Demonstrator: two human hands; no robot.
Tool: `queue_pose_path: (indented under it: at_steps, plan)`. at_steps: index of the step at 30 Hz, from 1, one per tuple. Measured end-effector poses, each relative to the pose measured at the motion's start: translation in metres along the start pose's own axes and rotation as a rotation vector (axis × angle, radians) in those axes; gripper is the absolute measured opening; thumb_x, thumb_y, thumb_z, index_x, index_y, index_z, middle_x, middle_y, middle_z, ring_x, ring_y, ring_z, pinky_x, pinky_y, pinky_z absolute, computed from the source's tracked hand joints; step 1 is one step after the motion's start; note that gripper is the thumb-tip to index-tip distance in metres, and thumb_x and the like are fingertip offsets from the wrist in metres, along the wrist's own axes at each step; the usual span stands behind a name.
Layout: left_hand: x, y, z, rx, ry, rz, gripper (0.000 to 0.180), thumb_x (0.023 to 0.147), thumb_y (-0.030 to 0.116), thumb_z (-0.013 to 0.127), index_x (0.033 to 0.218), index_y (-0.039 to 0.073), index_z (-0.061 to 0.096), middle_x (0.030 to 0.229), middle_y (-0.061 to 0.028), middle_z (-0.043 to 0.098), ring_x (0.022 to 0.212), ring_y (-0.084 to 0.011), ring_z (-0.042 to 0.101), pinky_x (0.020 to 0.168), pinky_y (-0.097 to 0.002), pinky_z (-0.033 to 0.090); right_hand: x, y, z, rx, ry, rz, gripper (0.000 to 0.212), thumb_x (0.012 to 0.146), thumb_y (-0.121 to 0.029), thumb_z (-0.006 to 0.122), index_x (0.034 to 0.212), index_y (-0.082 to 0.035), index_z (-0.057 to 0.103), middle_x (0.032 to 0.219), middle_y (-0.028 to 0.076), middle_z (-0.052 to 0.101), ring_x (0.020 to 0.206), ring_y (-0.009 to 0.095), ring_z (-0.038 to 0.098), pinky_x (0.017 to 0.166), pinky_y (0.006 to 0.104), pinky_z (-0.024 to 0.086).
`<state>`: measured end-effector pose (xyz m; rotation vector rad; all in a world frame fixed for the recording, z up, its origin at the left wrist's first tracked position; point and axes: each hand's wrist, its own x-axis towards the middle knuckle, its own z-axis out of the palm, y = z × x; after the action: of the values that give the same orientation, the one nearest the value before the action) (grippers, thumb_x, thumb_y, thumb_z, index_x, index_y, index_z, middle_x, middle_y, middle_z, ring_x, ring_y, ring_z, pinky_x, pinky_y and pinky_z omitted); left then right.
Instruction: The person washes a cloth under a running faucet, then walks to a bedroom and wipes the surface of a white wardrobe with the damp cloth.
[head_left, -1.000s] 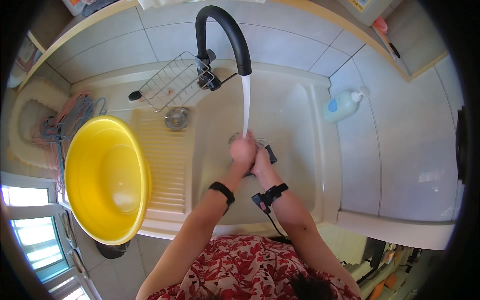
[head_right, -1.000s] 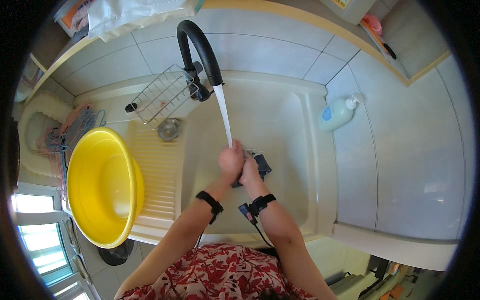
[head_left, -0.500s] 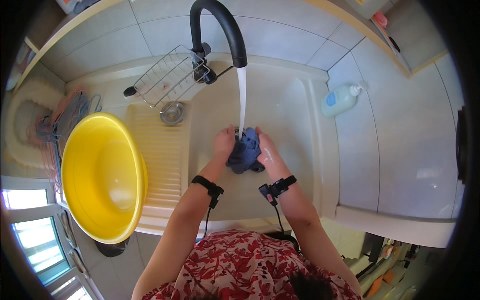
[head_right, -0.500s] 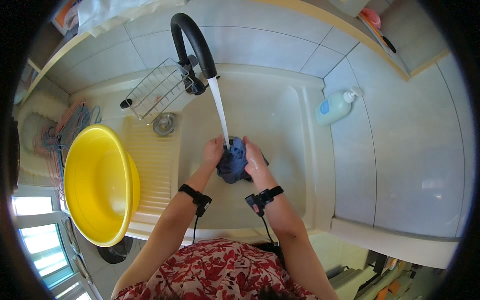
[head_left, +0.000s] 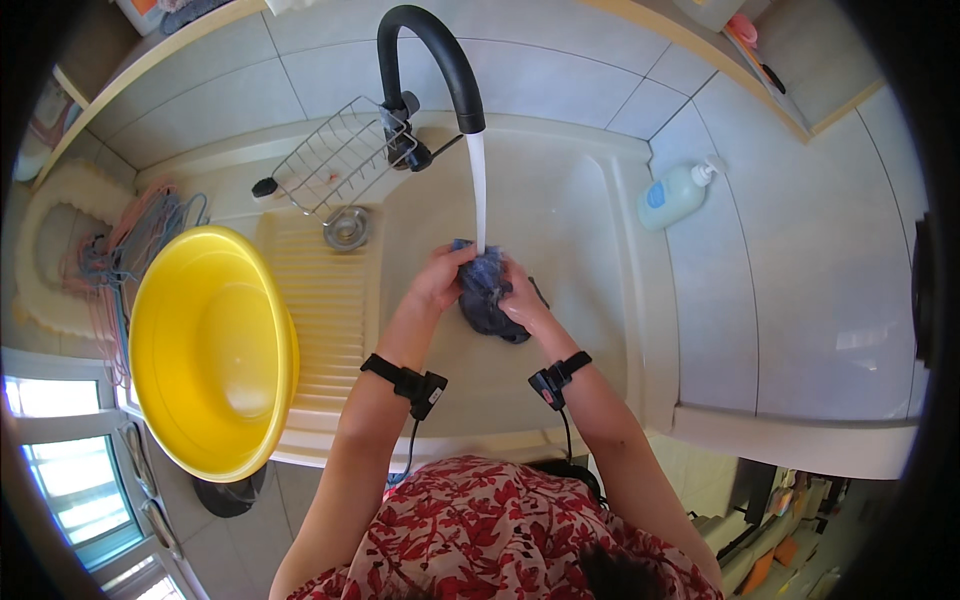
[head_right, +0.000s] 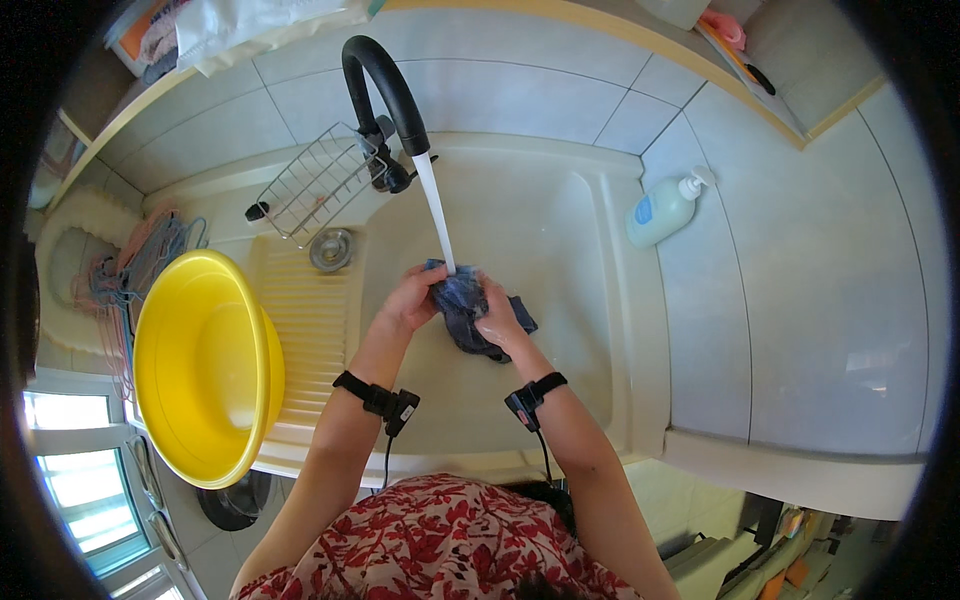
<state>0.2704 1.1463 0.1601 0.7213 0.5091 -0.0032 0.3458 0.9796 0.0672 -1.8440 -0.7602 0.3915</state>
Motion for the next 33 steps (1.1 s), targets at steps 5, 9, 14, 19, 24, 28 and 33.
queue_pose_path:
  at_steps: [5, 9, 14, 19, 24, 28, 33]
  plan:
    - [-0.004, 0.016, -0.032, 0.053, 0.092, 0.123, 0.019, 0.077, 0.013, 0.067, 0.09, 0.004, 0.056, 0.08, -0.0045, 0.061, 0.07, -0.017, 0.059, 0.063, -0.0315, 0.049, -0.003, -0.04, -0.006, 0.357, -0.276, 0.375, 0.043, 0.069, -0.007, 0.057, 0.111, 0.002, 0.051, 0.099, 0.008, 0.058, 0.091, 0.02, 0.056, 0.085, 0.0291, 0.043]
    - [0.011, -0.009, -0.054, 0.333, 0.287, 0.194, 0.018, 0.075, 0.014, 0.069, 0.081, 0.007, 0.053, 0.072, -0.0019, 0.058, 0.064, -0.0156, 0.058, 0.057, -0.0312, 0.048, 0.004, -0.037, 0.008, 1.068, 0.081, 0.506, 0.03, 0.083, -0.026, 0.055, 0.099, -0.001, 0.056, 0.092, 0.006, 0.059, 0.082, 0.017, 0.057, 0.078, 0.0308, 0.046]
    - [-0.021, -0.078, 0.047, 1.045, 0.432, 0.696, 0.018, 0.073, 0.015, 0.066, 0.078, 0.003, 0.054, 0.067, -0.0153, 0.059, 0.063, -0.0288, 0.06, 0.059, -0.0364, 0.048, 0.003, -0.001, 0.02, 1.459, 0.104, 0.681, 0.031, 0.09, -0.037, 0.047, 0.094, -0.007, 0.056, 0.089, 0.005, 0.059, 0.078, 0.016, 0.057, 0.069, 0.0322, 0.048]
    - [0.039, -0.066, -0.045, 1.151, 0.484, 0.386, 0.026, 0.083, 0.03, 0.052, 0.091, 0.007, 0.061, 0.087, -0.0195, 0.062, 0.079, -0.0382, 0.059, 0.069, -0.043, 0.048, -0.005, -0.028, 0.067, 1.056, 0.261, 0.838, 0.027, 0.092, -0.027, 0.04, 0.094, -0.008, 0.058, 0.09, 0.005, 0.059, 0.08, 0.018, 0.057, 0.071, 0.0322, 0.048]
    - [-0.015, -0.083, 0.031, 1.232, 0.498, 0.42, 0.03, 0.086, 0.033, 0.047, 0.088, 0.006, 0.06, 0.087, -0.0194, 0.062, 0.08, -0.0397, 0.058, 0.071, -0.0461, 0.047, -0.006, 0.0, 0.038, 1.112, 0.018, 0.593, 0.03, 0.093, -0.036, 0.038, 0.092, -0.01, 0.054, 0.083, 0.006, 0.058, 0.079, 0.022, 0.058, 0.079, 0.0352, 0.047]
    - [0.015, -0.086, -0.002, 1.171, 0.473, 0.478, 0.03, 0.086, 0.032, 0.048, 0.094, 0.004, 0.055, 0.084, -0.0227, 0.061, 0.079, -0.0403, 0.059, 0.068, -0.046, 0.048, -0.003, 0.02, 0.053, 1.21, 0.11, 0.704, 0.033, 0.092, -0.035, 0.04, 0.092, -0.006, 0.057, 0.082, 0.007, 0.058, 0.076, 0.021, 0.056, 0.072, 0.0338, 0.046]
    - [0.038, -0.098, -0.031, 1.474, 0.5, 0.241, 0.03, 0.089, 0.034, 0.04, 0.095, 0.008, 0.053, 0.079, -0.0234, 0.06, 0.071, -0.0426, 0.059, 0.06, -0.0491, 0.046, 0.002, -0.028, 0.063, 1.188, 0.269, 0.808, 0.047, 0.091, -0.041, 0.037, 0.107, -0.001, 0.054, 0.104, 0.012, 0.057, 0.094, 0.027, 0.055, 0.081, 0.0389, 0.046]
